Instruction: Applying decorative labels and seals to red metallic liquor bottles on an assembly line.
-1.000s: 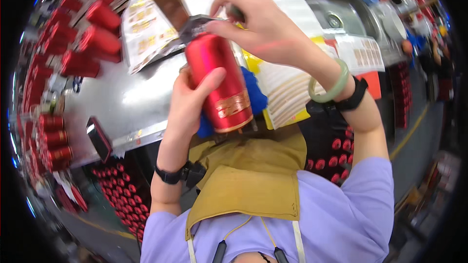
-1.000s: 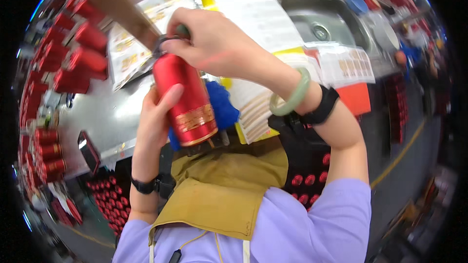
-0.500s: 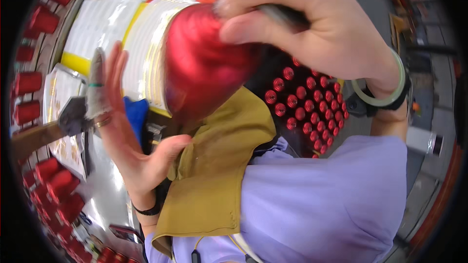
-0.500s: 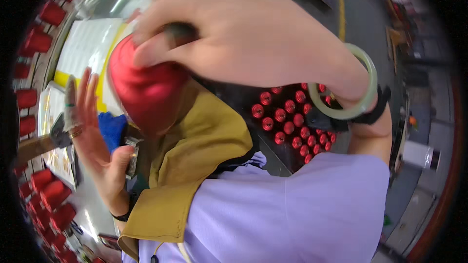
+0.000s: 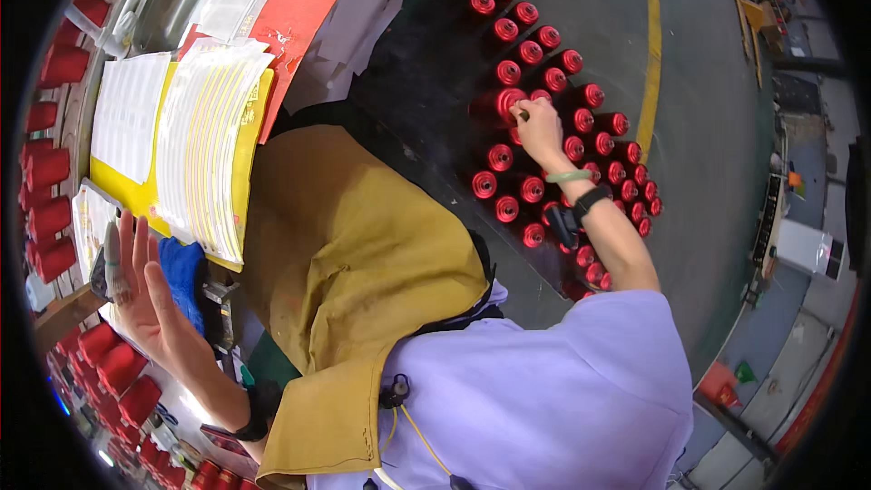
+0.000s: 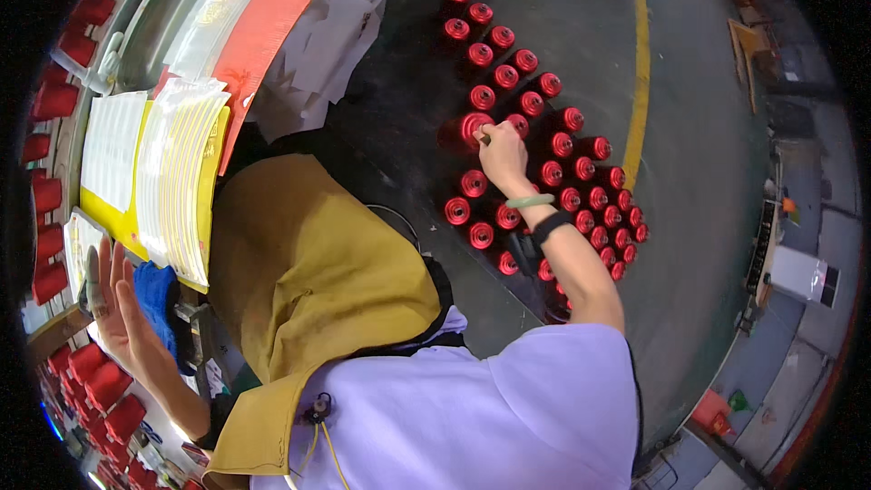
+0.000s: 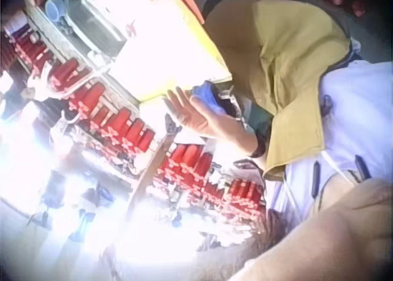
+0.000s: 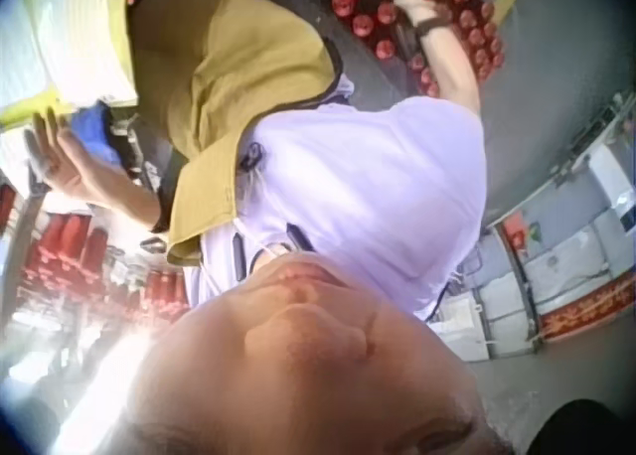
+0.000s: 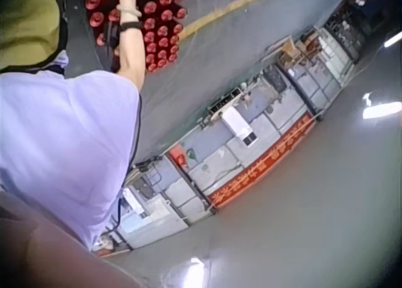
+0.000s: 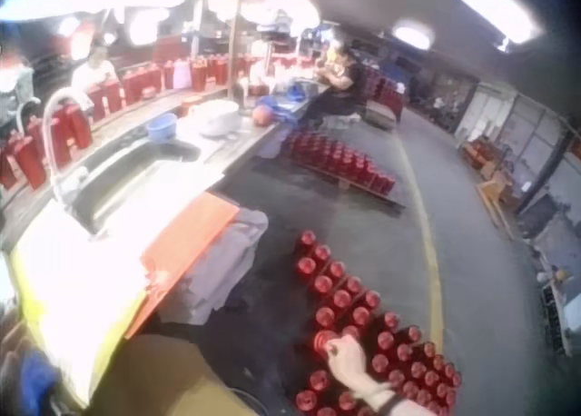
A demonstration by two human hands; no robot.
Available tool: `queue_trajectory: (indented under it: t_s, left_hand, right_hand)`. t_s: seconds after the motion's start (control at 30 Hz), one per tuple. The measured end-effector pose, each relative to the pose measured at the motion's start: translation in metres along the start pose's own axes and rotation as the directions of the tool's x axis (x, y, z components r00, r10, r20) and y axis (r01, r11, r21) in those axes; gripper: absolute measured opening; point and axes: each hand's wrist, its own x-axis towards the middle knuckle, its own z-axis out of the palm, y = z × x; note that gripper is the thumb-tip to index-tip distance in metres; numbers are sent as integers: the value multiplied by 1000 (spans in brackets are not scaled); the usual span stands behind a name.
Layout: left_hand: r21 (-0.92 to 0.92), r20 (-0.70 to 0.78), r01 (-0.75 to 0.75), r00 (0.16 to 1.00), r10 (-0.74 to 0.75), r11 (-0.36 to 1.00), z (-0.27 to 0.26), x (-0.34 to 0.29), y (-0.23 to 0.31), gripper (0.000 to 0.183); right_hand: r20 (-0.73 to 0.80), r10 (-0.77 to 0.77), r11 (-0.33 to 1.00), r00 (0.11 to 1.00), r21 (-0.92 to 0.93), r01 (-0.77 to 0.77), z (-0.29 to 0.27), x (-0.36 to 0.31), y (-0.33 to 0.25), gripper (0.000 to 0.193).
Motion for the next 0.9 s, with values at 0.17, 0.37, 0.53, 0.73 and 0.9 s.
queue_trajectory:
  t_s: [0.17, 0.37, 0.53, 0.73, 0.9]
  left_hand:
    - [138, -203, 137, 973, -107, 981, -23, -34, 4, 49]
    - [224, -379, 255, 912, -157, 941, -46, -52, 3, 44]
    - [145, -447, 210, 886, -125, 967, -62, -58, -12, 55]
    - [265, -827, 286, 559, 64, 921, -165, -69, -31, 67]
    - [499, -867, 552, 306, 394, 668, -292, -54, -104, 95]
  right_hand:
    - [74, 150, 988, 986, -55, -146, 110, 48, 28, 19]
    - [194, 316, 946, 929, -136, -294, 154, 76, 34, 21]
    - [70, 39, 998, 997, 39, -42, 107, 83, 62, 34]
    - [-144, -147, 912, 979, 363, 191, -8, 109, -40, 24]
    - [-294, -457, 738, 839, 401, 542, -88, 128, -210, 20]
